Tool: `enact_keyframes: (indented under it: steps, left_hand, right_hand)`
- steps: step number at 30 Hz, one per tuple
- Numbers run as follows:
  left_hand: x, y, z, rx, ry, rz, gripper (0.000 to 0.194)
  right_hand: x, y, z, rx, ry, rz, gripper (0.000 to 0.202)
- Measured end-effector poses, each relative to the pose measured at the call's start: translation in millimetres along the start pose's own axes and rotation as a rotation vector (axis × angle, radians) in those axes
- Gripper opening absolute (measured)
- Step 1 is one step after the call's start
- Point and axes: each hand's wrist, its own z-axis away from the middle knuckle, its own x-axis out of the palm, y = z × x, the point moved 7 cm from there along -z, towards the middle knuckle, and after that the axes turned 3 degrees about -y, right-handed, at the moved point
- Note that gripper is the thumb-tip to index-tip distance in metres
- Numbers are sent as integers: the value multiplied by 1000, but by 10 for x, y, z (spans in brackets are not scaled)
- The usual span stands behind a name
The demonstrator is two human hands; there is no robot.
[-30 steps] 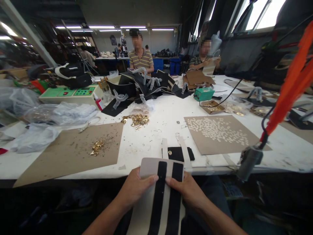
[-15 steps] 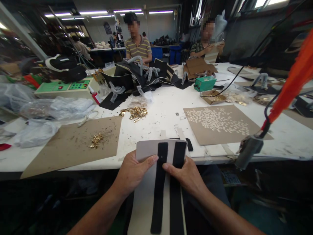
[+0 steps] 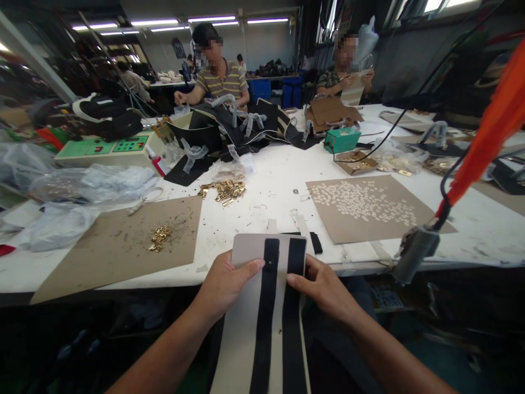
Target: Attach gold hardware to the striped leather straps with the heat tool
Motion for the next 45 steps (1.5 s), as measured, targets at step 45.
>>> enact_keyframes:
  steps: [45]
  left_hand:
    - [139, -365, -1096, -22, -103, -582, 20]
  right_hand:
    - [-504, -56, -909, 314, 339, 1292, 30]
